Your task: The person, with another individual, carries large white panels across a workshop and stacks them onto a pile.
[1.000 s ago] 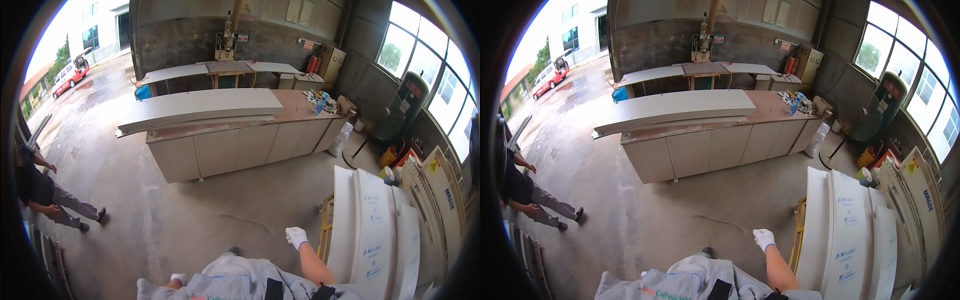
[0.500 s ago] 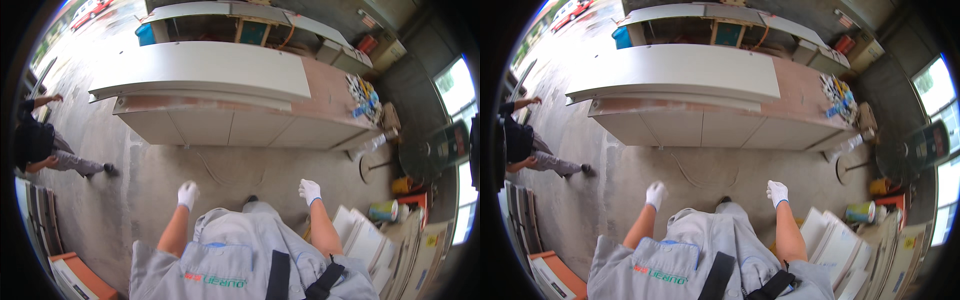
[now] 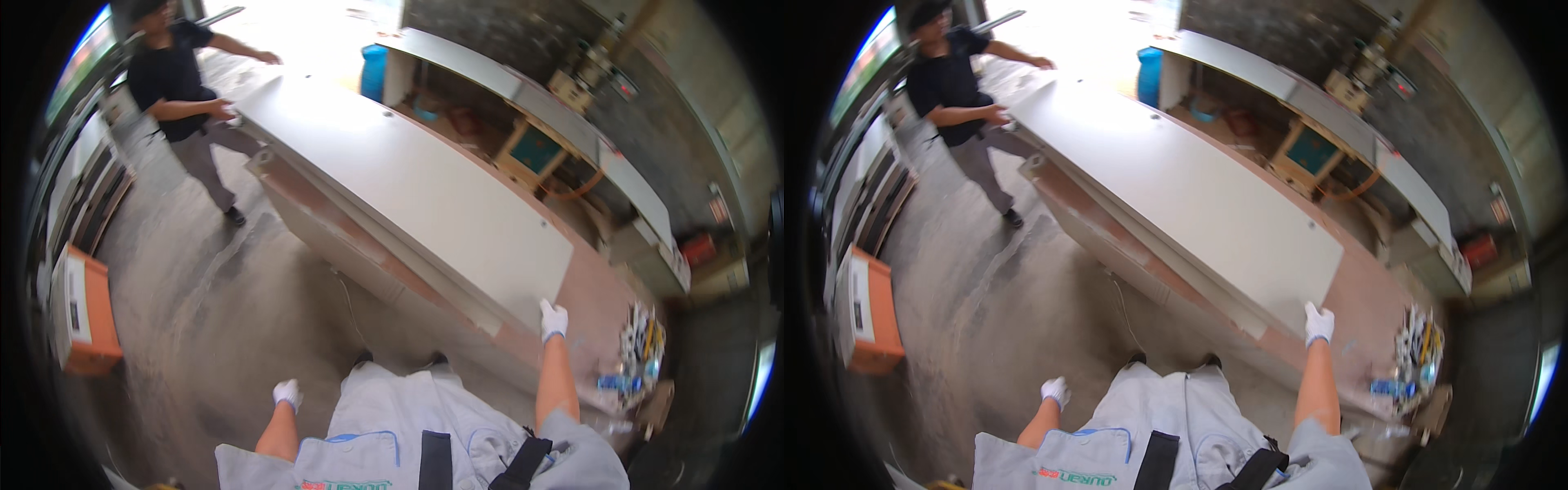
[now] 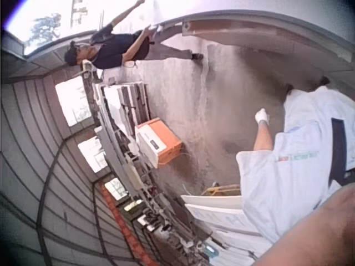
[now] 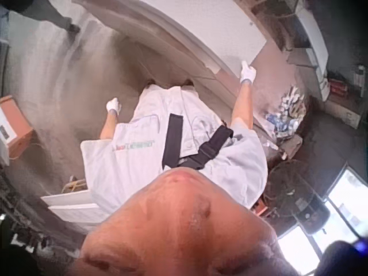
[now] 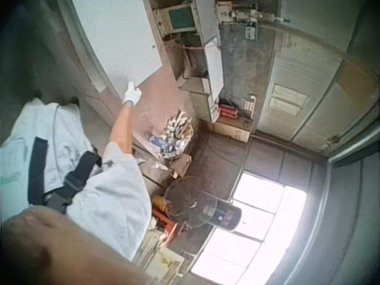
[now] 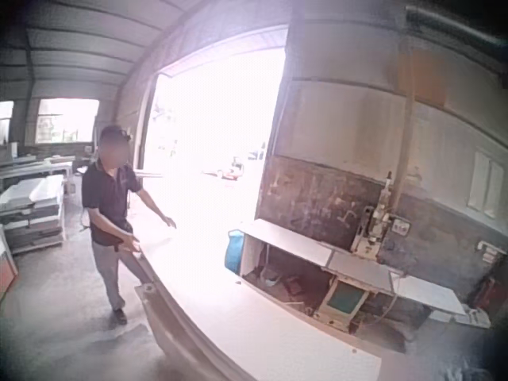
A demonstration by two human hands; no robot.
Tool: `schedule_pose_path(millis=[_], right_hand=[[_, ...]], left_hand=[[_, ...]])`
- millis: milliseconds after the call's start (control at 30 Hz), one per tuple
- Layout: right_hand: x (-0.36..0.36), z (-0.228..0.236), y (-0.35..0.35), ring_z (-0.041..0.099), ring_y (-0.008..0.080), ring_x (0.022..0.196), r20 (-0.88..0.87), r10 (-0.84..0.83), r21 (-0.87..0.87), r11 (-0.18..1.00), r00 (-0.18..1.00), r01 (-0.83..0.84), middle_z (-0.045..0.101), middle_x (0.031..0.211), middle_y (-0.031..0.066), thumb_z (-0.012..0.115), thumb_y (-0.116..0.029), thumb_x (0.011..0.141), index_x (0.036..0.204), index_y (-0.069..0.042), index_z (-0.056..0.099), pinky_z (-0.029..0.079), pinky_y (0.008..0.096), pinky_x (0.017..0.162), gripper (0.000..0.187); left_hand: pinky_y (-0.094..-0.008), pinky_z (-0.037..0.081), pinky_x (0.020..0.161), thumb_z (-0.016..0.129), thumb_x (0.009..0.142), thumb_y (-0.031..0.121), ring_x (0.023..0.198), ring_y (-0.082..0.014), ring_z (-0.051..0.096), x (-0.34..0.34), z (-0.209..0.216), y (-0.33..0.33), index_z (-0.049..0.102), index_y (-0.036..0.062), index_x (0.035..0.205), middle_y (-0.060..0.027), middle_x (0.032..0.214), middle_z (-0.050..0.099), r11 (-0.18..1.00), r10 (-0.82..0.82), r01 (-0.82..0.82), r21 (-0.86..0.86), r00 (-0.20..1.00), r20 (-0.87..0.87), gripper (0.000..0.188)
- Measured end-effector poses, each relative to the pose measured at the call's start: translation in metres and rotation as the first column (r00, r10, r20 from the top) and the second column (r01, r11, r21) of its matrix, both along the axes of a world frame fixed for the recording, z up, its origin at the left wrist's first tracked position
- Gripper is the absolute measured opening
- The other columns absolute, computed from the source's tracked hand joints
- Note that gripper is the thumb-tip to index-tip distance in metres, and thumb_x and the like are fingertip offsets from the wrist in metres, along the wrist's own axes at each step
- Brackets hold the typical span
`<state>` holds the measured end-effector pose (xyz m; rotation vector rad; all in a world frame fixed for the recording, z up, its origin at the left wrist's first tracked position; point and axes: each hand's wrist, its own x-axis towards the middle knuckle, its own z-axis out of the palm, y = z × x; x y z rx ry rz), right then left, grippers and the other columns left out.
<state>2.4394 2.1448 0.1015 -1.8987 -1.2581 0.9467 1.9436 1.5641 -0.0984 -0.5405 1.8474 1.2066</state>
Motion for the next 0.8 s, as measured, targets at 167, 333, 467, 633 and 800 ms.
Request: schedule_pose_path(millis=[167,333,467,633,800], right_hand=[[0.012,-0.031,0.085,0.063,0.0294,0.111,-0.581,0.032,-0.291,0.925,0.813,-0.245,0.065,0.124,0.0123,0.067,-0.026,0.093,0.125,0.005,0.058,0.051,0.0418,0.095,0.045],[0.019,-0.03,0.129,0.063,0.0309,0.111,-0.796,-0.006,-0.333,0.84,0.605,-0.429,0.065,0.125,0.0108,0.053,-0.029,0.101,0.129,-0.004,0.057,0.052,0.0467,0.094,0.037],[0.016,-0.02,0.134,0.062,0.0312,0.113,-0.765,0.024,-0.382,0.788,0.644,-0.483,0.064,0.126,0.0105,0.049,-0.033,0.103,0.131,-0.007,0.056,0.052,0.0492,0.094,0.038],[-0.002,0.032,0.068,0.061,0.0306,0.115,-0.863,-0.006,-0.315,0.788,0.505,-0.529,0.061,0.13,0.0129,0.051,-0.027,0.102,0.134,-0.002,0.054,0.052,0.0479,0.096,0.04],[-0.023,0.086,-0.041,0.059,0.031,0.117,-0.856,0.031,-0.341,0.717,0.516,-0.608,0.061,0.13,0.0114,0.053,-0.03,0.1,0.133,-0.005,0.055,0.051,0.0503,0.098,0.041]], left_hand=[[-0.0294,0.053,0.065,0.063,0.091,0.021,0.074,-0.016,0.065,0.128,0.086,0.239,0.066,0.0005,0.111,-0.0075,0.09,0.068,0.884,-0.298,0.338,0.323,0.94,-0.166,0.029],[-0.0325,0.054,0.08,0.066,0.091,0.037,0.095,-0.021,0.067,0.291,0.185,0.391,0.059,-0.0022,0.126,-0.012,0.113,0.067,0.458,-0.762,0.784,0.418,0.589,-0.269,0.054],[-0.034,0.053,0.084,0.069,0.085,0.052,0.097,-0.0215,0.066,0.349,0.196,0.446,0.06,-0.0044,0.126,-0.0139,0.113,0.068,0.502,-0.798,0.749,0.433,0.594,-0.103,0.07],[-0.0325,0.049,0.092,0.08,0.081,0.042,0.105,-0.0201,0.063,0.366,0.246,0.427,0.067,-0.003,0.119,-0.0099,0.113,0.068,0.602,-0.385,0.275,0.749,0.922,-0.03,0.06],[-0.0331,0.055,0.083,0.08,0.083,0.021,0.095,-0.0188,0.066,0.344,0.263,0.354,0.062,-0.0032,0.122,-0.0105,0.11,0.068,0.749,-0.087,0.008,0.662,0.993,0.086,0.049]])
